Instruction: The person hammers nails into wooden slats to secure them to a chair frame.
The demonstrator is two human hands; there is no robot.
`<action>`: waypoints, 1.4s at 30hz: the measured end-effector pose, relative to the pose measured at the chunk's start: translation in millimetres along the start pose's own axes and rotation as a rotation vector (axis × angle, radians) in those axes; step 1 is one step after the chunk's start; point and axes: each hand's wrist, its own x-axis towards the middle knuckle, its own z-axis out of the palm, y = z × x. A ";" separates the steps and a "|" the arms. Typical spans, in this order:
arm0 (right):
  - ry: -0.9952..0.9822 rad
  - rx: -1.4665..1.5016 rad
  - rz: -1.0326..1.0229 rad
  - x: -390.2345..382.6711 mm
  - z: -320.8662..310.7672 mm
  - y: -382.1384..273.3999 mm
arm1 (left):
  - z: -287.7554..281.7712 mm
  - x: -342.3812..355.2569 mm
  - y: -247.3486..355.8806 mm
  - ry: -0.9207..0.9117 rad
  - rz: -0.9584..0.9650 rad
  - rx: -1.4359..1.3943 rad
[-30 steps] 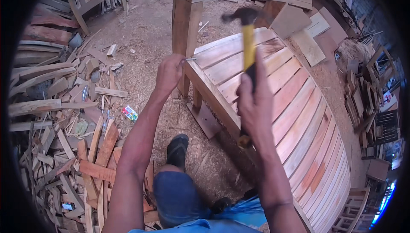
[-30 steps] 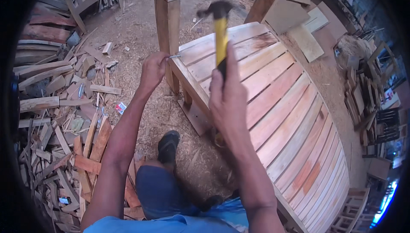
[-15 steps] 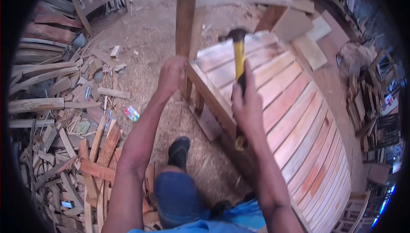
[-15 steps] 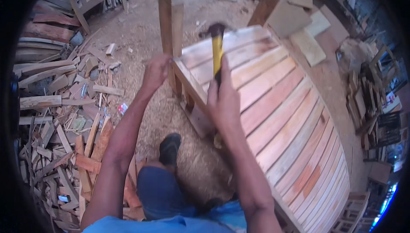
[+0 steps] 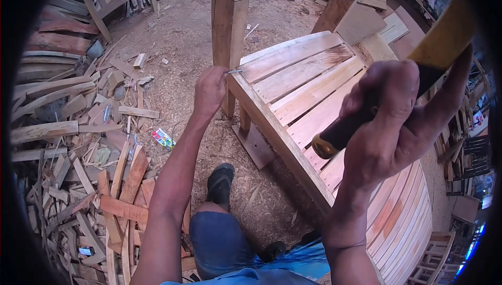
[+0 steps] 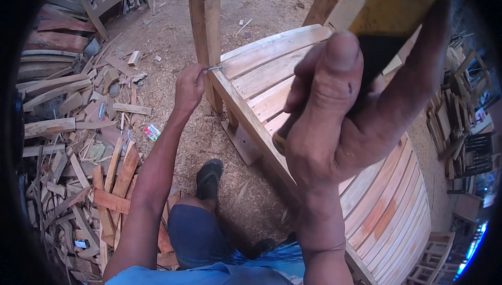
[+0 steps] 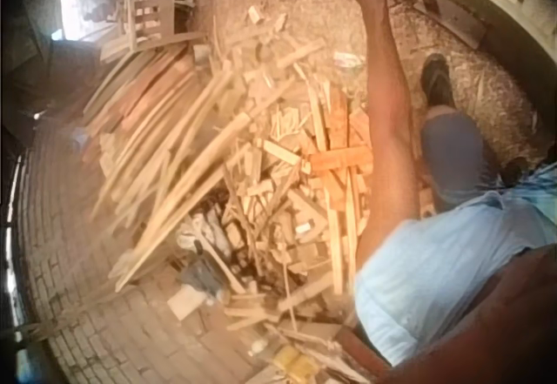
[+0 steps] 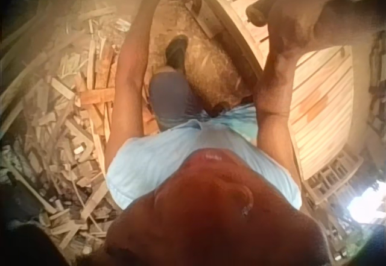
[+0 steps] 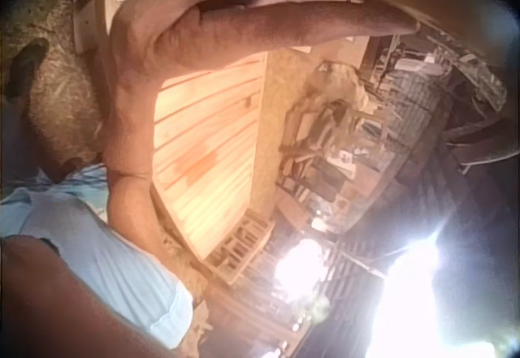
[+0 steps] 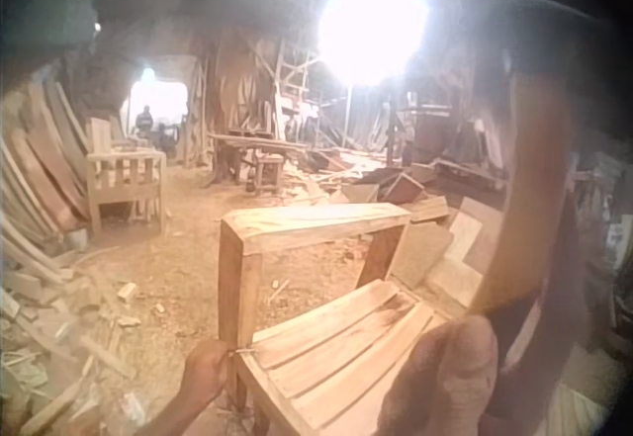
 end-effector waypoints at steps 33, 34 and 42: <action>0.014 -0.021 -0.106 4.5 -31.5 -8.1 | -11.0 -2.8 11.7 -0.149 0.046 0.081; 0.021 0.000 -0.099 3.7 -28.9 -6.7 | -10.7 -2.4 12.0 -0.146 0.050 0.084; -0.606 -0.453 0.512 -105.2 2.5 74.5 | -11.2 0.2 12.6 -0.119 0.122 0.078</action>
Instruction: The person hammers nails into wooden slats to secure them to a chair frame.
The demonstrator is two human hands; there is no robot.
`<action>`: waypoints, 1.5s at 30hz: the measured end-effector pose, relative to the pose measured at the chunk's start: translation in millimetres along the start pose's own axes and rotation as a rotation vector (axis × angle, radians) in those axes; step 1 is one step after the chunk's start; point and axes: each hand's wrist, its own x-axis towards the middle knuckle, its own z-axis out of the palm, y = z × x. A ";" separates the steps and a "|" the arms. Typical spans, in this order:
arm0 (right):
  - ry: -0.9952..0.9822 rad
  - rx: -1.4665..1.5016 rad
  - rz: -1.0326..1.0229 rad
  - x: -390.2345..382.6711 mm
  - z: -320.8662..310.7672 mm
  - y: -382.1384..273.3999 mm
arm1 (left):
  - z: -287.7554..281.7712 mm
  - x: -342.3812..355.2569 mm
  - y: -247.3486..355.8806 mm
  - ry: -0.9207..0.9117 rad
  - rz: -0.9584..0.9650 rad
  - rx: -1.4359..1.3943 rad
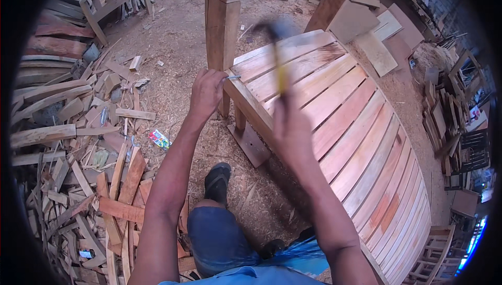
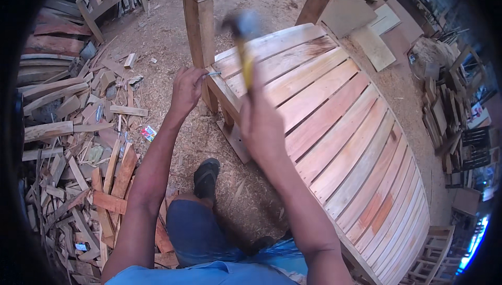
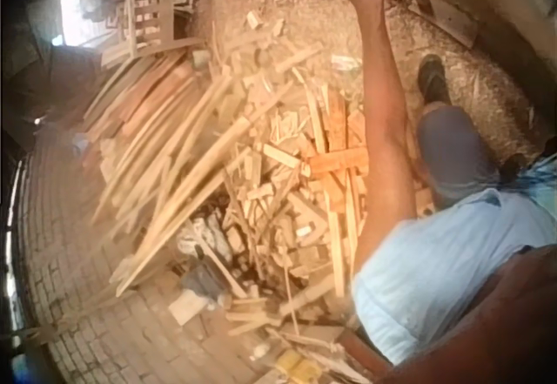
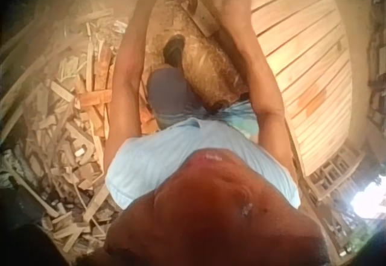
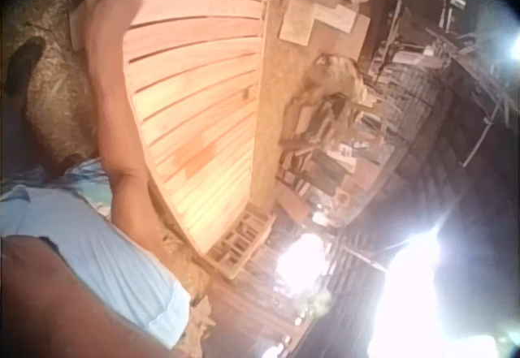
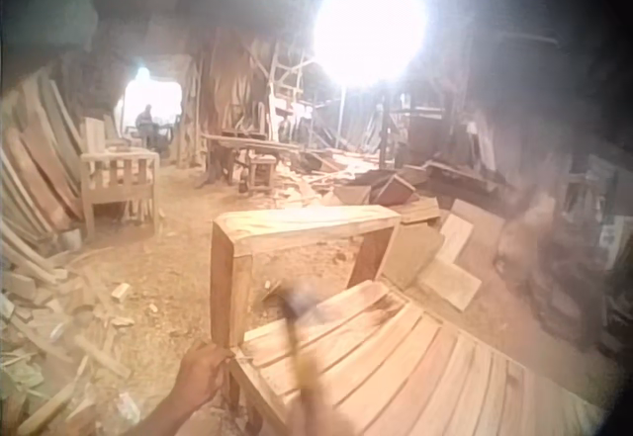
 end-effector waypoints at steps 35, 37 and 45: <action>0.207 0.438 0.005 7.7 -80.1 -45.9 | -1.3 -2.8 -14.5 0.044 0.094 0.091; 0.421 0.532 -0.307 19.8 -91.4 -58.9 | 2.3 0.5 -10.8 0.045 0.098 0.085; -0.283 -0.179 -0.070 5.0 4.5 43.4 | 0.7 2.9 -7.9 0.056 0.129 0.135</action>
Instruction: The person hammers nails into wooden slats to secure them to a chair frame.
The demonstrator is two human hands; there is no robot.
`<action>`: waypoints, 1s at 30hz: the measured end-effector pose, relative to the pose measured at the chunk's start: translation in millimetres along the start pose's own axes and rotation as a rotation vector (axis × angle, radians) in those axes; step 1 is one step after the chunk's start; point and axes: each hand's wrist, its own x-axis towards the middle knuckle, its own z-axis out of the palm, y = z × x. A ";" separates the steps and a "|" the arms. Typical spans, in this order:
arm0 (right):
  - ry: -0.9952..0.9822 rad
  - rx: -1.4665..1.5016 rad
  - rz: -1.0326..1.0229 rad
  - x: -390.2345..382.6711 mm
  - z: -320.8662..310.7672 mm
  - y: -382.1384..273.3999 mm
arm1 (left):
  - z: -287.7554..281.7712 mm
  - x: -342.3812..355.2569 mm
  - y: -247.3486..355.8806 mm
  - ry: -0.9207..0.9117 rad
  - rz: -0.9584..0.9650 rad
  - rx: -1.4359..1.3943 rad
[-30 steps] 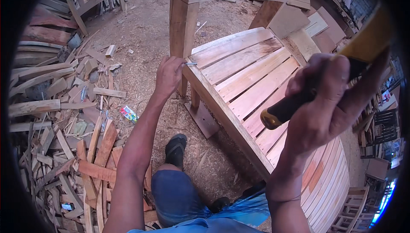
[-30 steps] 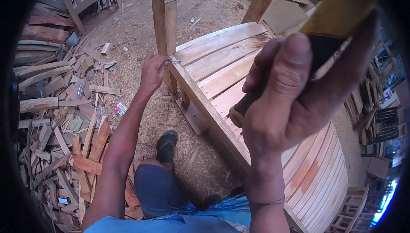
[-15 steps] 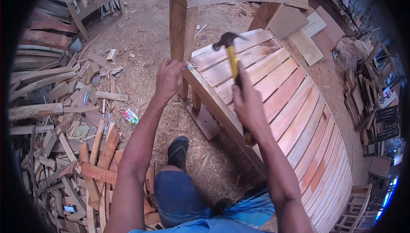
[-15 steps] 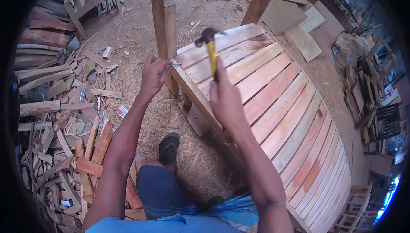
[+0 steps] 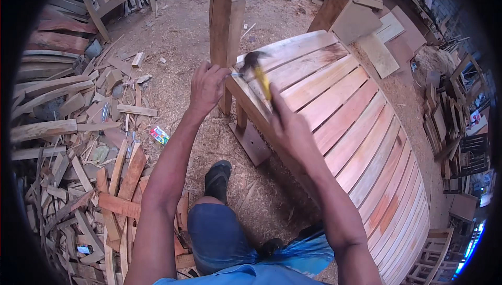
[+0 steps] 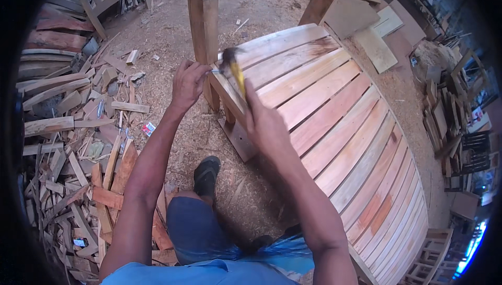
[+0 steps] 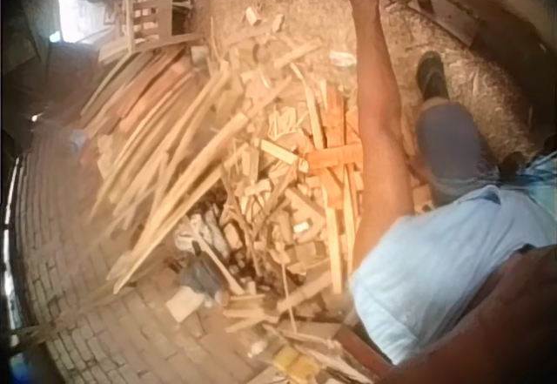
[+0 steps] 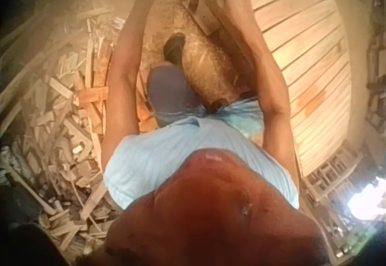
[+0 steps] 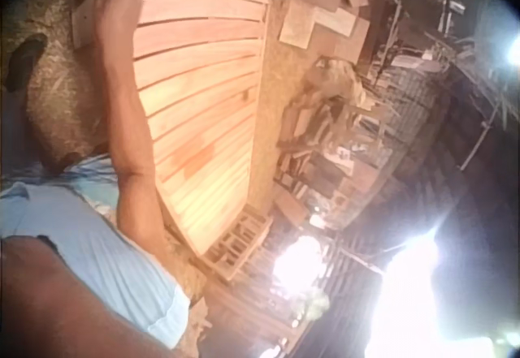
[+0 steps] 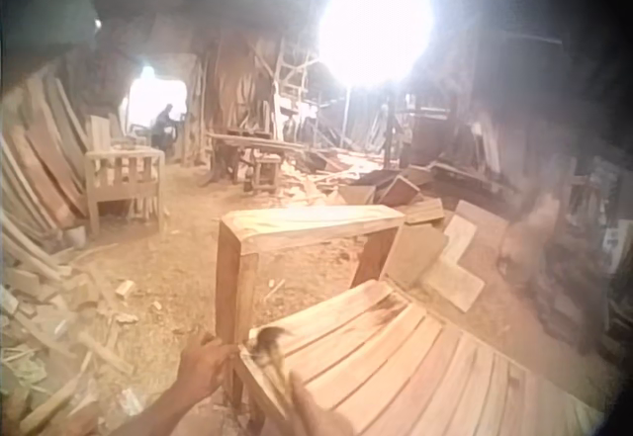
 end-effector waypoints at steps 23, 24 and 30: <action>0.345 -0.290 0.389 -149.8 -79.2 85.8 | 100.6 -133.9 -16.0 -0.403 -0.827 -0.500; 0.307 -0.196 0.420 -155.1 -71.9 77.2 | 113.6 -134.8 -10.5 -0.417 -0.831 -0.507; 0.385 -0.362 0.214 -186.1 -27.2 14.6 | 160.1 -116.7 1.6 -0.412 -0.906 -0.339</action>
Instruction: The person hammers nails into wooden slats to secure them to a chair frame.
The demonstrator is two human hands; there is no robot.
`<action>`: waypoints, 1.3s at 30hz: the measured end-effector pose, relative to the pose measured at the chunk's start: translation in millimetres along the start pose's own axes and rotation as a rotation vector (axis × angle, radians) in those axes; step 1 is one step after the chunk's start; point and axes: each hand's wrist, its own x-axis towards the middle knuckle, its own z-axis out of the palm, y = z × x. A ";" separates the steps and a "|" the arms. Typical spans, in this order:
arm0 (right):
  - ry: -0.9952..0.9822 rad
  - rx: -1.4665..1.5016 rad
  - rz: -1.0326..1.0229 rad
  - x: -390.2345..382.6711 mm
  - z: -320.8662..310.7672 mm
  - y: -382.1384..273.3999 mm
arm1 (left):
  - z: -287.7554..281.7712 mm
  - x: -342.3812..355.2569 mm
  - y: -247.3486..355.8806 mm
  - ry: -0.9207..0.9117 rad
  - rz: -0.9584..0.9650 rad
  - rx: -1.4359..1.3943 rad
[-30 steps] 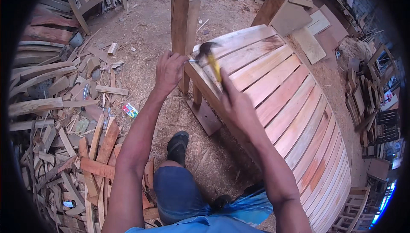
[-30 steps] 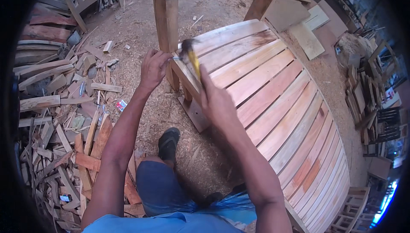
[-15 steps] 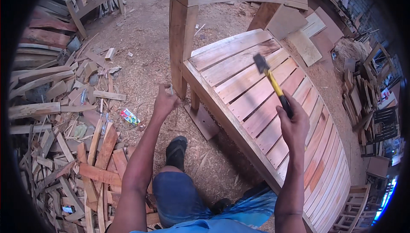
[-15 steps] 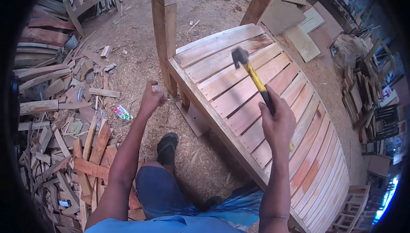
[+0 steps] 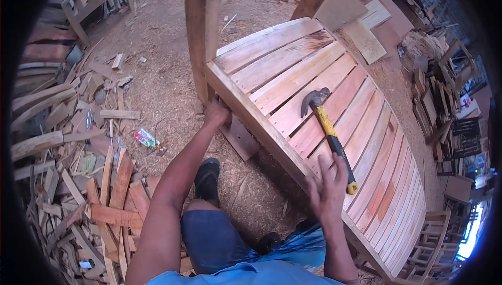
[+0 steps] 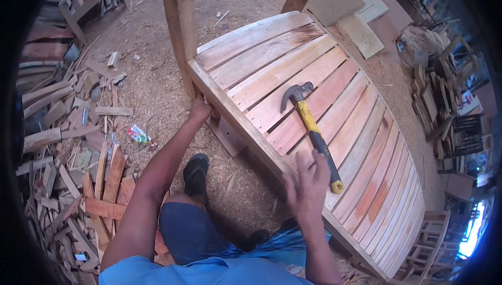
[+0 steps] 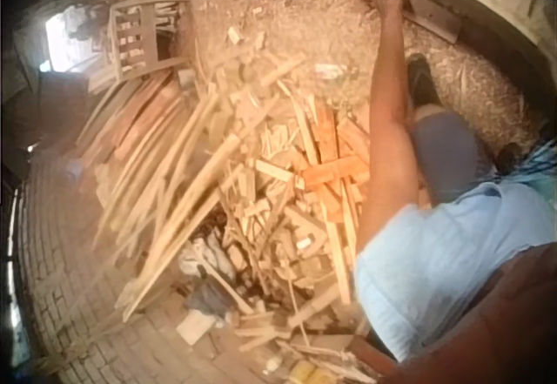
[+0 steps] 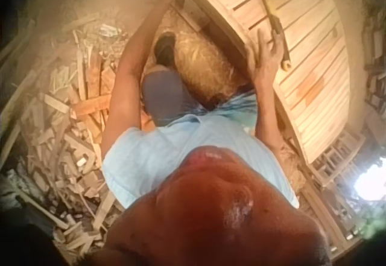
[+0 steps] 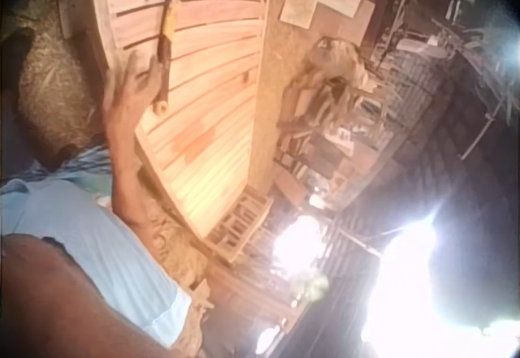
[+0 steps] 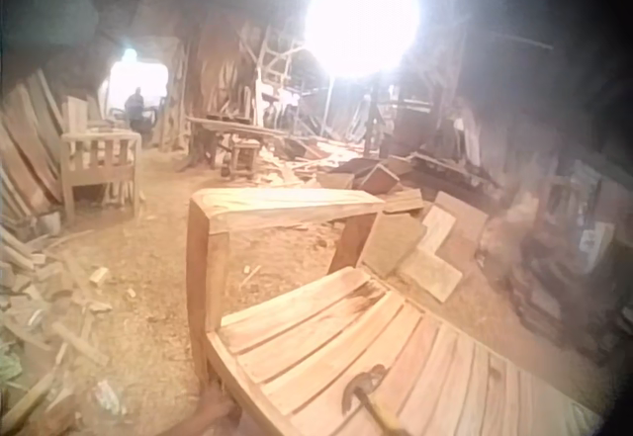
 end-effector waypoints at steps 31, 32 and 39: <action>-0.199 -0.264 0.207 -34.2 -3.3 61.6 | 103.4 -64.2 -103.0 -0.250 -0.334 -0.455; -0.184 -0.256 0.234 -32.8 -0.5 56.9 | 94.7 -66.0 -119.6 -0.232 -0.320 -0.647; -0.231 -0.200 0.251 -35.7 -7.6 68.6 | 126.9 -77.3 -107.0 -0.278 -0.490 -0.726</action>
